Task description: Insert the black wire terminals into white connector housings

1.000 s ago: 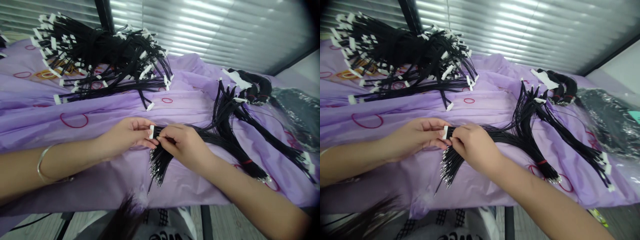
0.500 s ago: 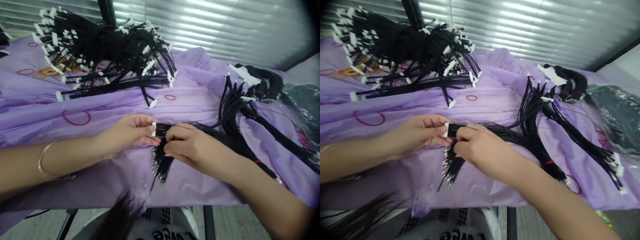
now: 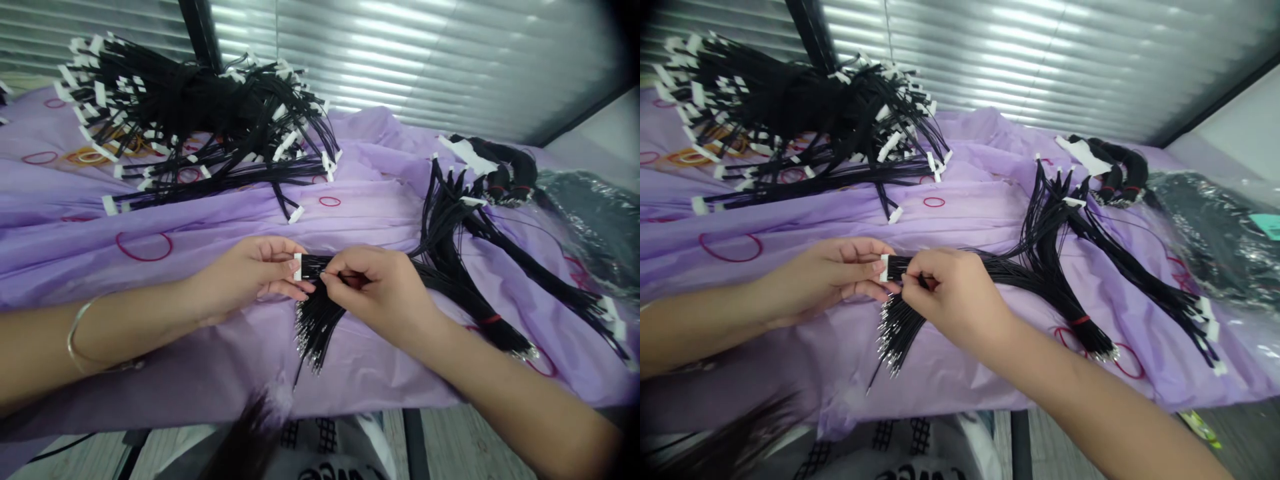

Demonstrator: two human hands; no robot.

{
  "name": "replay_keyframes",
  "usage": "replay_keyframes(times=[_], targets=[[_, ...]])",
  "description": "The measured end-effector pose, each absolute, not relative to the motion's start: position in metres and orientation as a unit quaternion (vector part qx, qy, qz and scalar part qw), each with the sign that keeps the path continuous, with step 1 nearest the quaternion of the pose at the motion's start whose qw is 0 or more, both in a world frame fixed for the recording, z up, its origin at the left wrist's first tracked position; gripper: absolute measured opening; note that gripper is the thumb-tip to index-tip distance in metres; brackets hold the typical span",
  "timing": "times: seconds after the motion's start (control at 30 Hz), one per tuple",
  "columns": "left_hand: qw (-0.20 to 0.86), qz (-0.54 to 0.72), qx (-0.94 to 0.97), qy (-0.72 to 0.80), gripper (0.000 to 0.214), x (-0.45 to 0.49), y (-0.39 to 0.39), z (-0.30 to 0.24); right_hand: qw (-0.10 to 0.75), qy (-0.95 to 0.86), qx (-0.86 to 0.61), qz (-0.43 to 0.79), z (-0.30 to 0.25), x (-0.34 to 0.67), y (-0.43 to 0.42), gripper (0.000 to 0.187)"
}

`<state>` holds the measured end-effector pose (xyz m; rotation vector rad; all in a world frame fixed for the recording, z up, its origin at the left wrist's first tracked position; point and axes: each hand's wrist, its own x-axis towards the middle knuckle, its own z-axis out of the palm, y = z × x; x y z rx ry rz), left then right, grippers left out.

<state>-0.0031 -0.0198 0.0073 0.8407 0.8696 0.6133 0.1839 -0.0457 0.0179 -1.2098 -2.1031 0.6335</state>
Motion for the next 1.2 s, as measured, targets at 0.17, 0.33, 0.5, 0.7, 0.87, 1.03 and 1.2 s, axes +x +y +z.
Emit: replay_keyframes(times=[0.17, 0.33, 0.5, 0.7, 0.87, 1.03, 1.2], targets=[[0.771, 0.279, 0.392, 0.417, 0.009, -0.002, -0.020, 0.009, 0.315, -0.794, -0.463, 0.238, 0.014, 0.183, -0.043, 0.011], [0.766, 0.278, 0.391, 0.427, 0.008, -0.001, -0.019, 0.010, 0.313, -0.786, -0.466, 0.258, 0.009, 0.181, -0.041, 0.012], [0.762, 0.285, 0.392, 0.429, 0.007, -0.002, -0.021, 0.010, 0.303, -0.820, -0.431, 0.224, 0.010, 0.177, -0.039, 0.014], [0.759, 0.328, 0.413, 0.381, 0.023, -0.004, -0.027, 0.018, 0.177, -0.851, -0.494, 0.039, 0.052, 0.224, -0.040, 0.028], [0.738, 0.332, 0.486, 0.332, 0.070, -0.007, -0.038, 0.017, -0.022, -0.839, -0.534, -0.106, 0.048, 0.281, -0.037, 0.034], [0.582, 0.266, 0.699, 0.319, 0.069, -0.010, -0.051, 0.012, -0.037, -0.858, -0.502, -0.105, 0.033, 0.295, -0.026, 0.019], [0.344, 0.050, 0.900, 0.262, 0.062, -0.008, -0.064, 0.033, -0.004, -0.844, -0.516, -0.146, 0.049, 0.288, -0.021, 0.024]])
